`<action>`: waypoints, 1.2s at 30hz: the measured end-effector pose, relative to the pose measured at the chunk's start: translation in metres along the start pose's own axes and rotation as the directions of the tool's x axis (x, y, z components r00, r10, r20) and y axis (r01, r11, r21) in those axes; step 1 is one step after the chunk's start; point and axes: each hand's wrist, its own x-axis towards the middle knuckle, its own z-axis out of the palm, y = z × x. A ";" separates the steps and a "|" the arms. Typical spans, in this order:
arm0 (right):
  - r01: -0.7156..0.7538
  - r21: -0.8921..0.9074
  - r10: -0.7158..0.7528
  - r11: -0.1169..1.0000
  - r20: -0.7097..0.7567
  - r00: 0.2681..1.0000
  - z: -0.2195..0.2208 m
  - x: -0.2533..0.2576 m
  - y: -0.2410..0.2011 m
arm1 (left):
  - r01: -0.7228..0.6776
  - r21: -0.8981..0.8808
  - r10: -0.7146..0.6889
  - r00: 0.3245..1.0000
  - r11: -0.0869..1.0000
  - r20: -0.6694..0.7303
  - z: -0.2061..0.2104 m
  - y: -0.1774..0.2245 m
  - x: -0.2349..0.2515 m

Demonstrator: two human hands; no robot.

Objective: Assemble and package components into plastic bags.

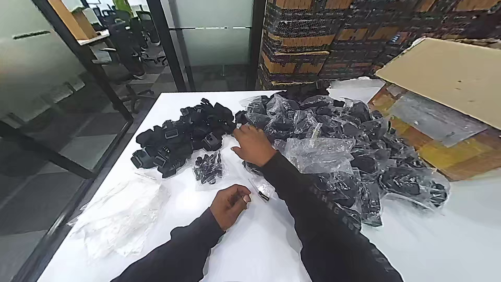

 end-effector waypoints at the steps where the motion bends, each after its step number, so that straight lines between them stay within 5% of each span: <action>1: 0.023 0.042 -0.025 0.999 0.070 0.997 0.001 -0.020 -0.012 | 0.005 0.043 -0.006 1.000 0.999 0.010 -0.003 0.002 -0.017; 5: 0.104 0.052 -0.113 0.993 0.249 0.962 -0.013 -0.076 -0.016 | -0.070 0.102 0.066 0.997 0.992 0.036 -0.004 -0.002 -0.017; 8: 0.123 -0.025 -0.113 0.992 0.253 0.961 0.008 -0.117 -0.005 | -0.070 0.115 0.067 0.997 0.991 0.024 -0.004 -0.004 -0.017; 15: 0.259 -0.155 -0.263 0.953 -0.006 0.965 0.042 -0.167 0.019 | 0.014 0.130 -0.002 0.996 0.991 -0.093 0.003 -0.004 -0.017; 19: 0.374 -0.048 -0.376 0.926 -0.033 0.926 0.048 -0.182 0.024 | 0.279 0.144 -0.222 0.922 0.949 -0.318 0.013 0.006 -0.006; 25: 0.477 0.097 -0.455 0.873 -0.186 0.871 0.048 -0.186 0.032 | 0.297 0.170 -0.234 0.921 0.940 -0.313 0.013 0.007 -0.003; 29: 0.321 0.040 -0.292 0.946 -0.321 0.901 0.050 -0.181 0.034 | 0.234 0.336 -0.151 0.955 0.912 -0.256 0.010 -0.002 -0.011; 33: 0.028 0.002 -0.028 1.000 -0.140 0.990 0.050 -0.174 0.039 | 0.165 0.456 -0.092 0.980 0.875 -0.179 0.010 -0.005 -0.015; 36: -0.012 0.025 0.016 1.000 -0.145 0.989 0.049 -0.168 0.044 | 0.116 0.496 -0.052 0.989 0.861 -0.142 0.011 -0.004 -0.016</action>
